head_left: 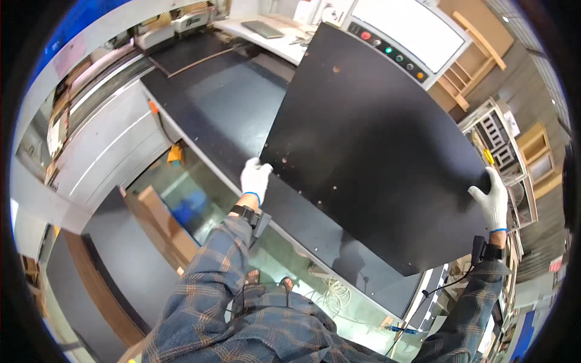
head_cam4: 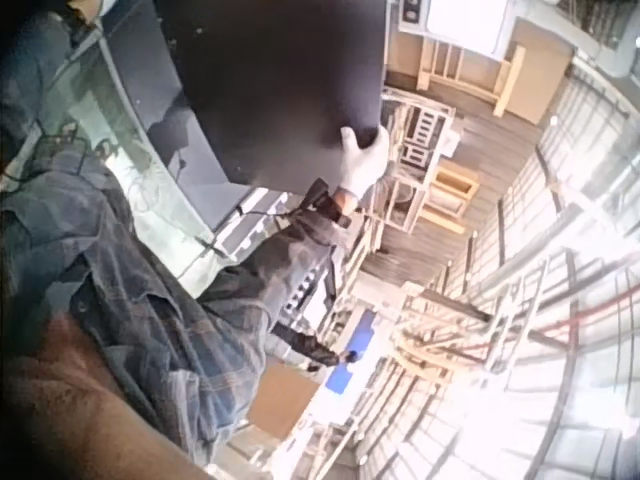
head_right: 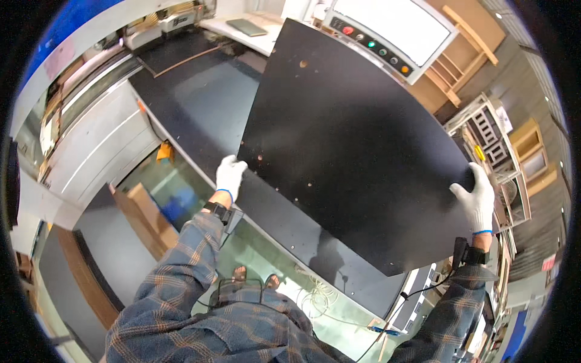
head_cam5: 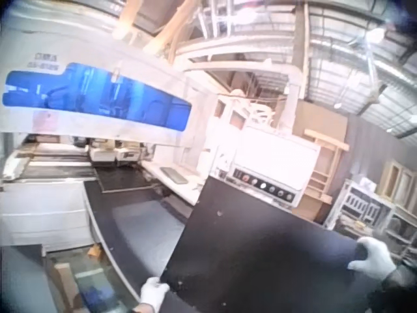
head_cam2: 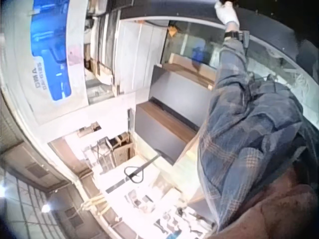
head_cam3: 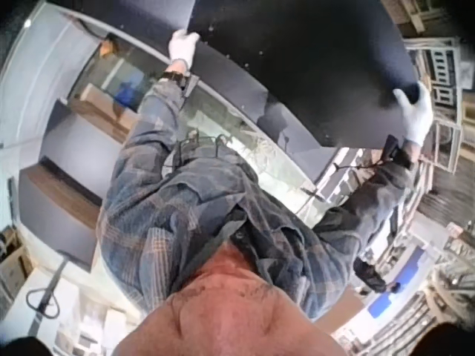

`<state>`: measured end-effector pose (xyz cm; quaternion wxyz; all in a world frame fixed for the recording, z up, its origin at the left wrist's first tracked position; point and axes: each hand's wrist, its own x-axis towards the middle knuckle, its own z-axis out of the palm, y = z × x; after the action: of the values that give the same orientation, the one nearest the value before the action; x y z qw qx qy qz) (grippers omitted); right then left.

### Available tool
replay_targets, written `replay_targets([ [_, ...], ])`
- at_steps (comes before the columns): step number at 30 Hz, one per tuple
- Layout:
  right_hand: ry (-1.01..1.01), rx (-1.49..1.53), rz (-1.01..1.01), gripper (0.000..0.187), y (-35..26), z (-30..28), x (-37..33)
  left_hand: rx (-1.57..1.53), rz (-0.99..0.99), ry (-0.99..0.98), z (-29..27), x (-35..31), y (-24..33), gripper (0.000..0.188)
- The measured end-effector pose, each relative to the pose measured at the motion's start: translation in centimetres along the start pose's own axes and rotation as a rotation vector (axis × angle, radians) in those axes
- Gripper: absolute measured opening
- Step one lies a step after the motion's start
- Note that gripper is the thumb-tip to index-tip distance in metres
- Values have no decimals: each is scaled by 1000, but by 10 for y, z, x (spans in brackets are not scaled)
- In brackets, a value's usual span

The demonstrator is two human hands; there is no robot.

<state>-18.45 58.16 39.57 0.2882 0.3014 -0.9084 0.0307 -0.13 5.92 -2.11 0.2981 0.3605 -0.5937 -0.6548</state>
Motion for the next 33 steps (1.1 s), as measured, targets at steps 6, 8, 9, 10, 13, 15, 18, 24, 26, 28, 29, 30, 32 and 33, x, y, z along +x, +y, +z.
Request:
replay_targets([
  [6,-37,97,87,51,-23,-23,-16,41,354,35,0,40,116,75],
  [8,-25,97,70,48,-17,-25,-18,-199,313,-142,11,53,131,66],
  [9,-25,63,86,49,-9,-33,-28,22,323,-184,21,46,148,58],
  [10,-26,24,88,51,-5,-40,-34,240,339,-253,33,30,174,50],
  [13,-64,-34,-13,59,-35,-24,-13,989,1204,-140,11,37,173,26],
  [15,-42,-141,-102,65,-40,-22,-1,670,972,-178,-7,60,148,36],
  [18,-158,-17,-132,52,-23,-23,2,48,330,-256,21,45,162,65],
  [24,-174,-46,-82,47,-6,-24,-9,162,167,-285,37,52,158,81],
  [26,-199,-20,-67,48,-7,-27,-9,157,169,-336,31,57,159,82],
  [28,-192,-30,-65,48,-14,-30,-8,139,190,-266,33,53,156,82],
  [29,-193,-26,-62,48,-16,-32,-9,80,182,-272,34,53,154,78],
  [30,-195,-22,-59,47,-17,-33,-9,20,172,-278,34,57,152,73],
  [32,-199,-17,-44,46,-17,-34,-11,-47,146,-291,32,58,150,65],
  [33,-200,-20,-42,46,-16,-35,-12,-53,147,-293,34,57,149,65],
])
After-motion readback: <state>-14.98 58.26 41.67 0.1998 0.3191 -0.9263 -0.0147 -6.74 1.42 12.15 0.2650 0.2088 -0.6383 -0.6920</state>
